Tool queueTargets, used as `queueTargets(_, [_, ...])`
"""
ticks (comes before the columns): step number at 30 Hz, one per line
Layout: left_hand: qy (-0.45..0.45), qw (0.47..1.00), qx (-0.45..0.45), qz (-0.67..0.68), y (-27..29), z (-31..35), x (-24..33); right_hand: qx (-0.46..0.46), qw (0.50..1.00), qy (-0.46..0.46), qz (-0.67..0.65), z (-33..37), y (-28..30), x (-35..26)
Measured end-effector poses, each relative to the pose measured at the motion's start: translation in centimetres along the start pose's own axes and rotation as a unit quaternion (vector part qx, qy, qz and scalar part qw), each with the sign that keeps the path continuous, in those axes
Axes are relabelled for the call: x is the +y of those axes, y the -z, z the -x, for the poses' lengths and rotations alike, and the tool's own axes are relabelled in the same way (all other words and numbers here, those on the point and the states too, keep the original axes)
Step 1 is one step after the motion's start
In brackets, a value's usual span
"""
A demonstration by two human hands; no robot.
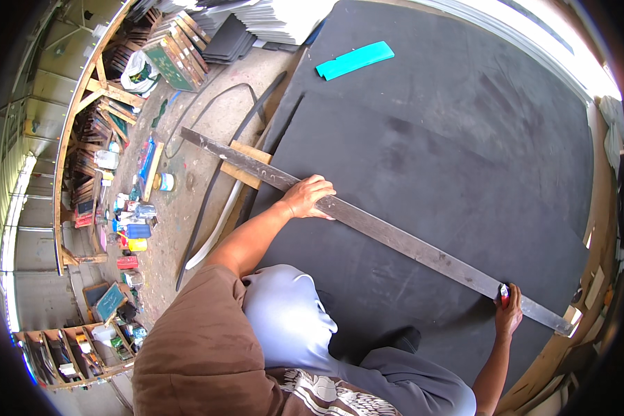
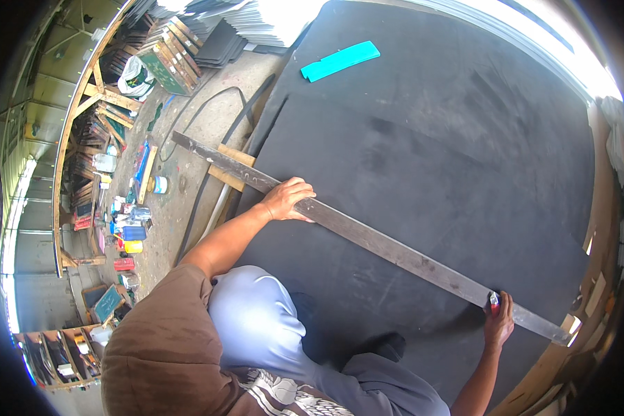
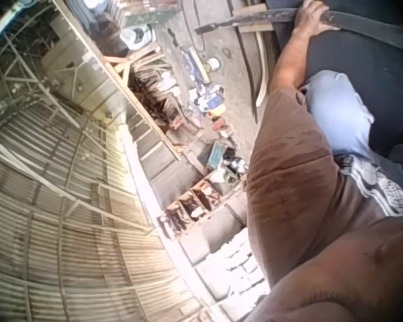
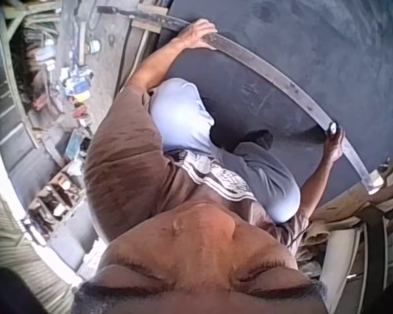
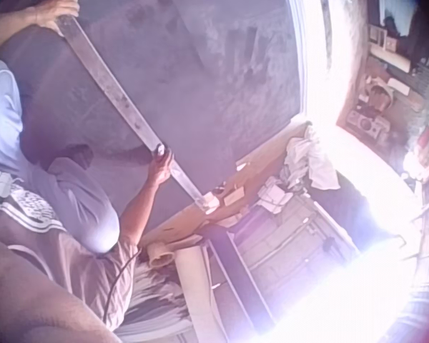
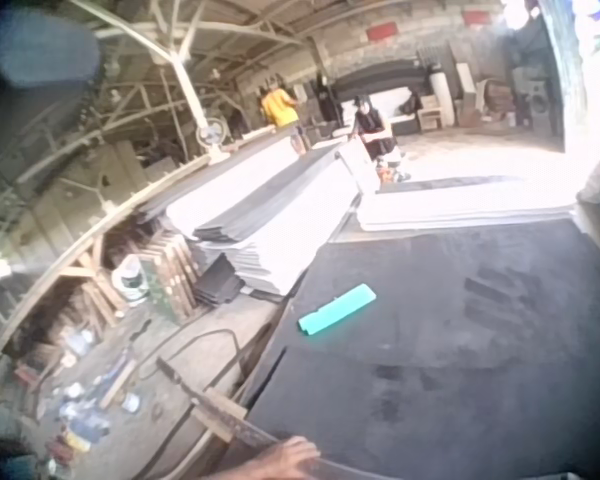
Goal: The person measures and cuts a large black sheet of material using a metal ruler and a utility knife. They position a green plastic template on the sheet, mark a line, and then cut along the ruler to separate a rectangular piece from the larger sheet.
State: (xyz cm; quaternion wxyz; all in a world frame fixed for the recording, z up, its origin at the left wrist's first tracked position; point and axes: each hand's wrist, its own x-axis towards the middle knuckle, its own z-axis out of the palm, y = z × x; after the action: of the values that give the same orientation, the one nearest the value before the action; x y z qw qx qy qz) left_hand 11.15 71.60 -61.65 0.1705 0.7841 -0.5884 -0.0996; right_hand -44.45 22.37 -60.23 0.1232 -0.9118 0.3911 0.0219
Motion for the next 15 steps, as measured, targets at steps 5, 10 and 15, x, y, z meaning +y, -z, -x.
queueTargets(5, [0.003,1.000,0.003,0.002,0.0,-0.2,0.2,-0.005,1.000,-0.008,-0.002,0.0,0.2,-0.2])
queueTargets(10, [0.002,1.000,-0.001,-0.001,0.2,0.4,0.0,0.000,1.000,-0.004,-0.008,0.1,0.1,-0.6])
queueTargets(15, [-0.003,1.000,0.004,-0.009,0.5,0.7,-0.8,-0.002,1.000,-0.024,-0.004,0.5,-0.3,-1.8])
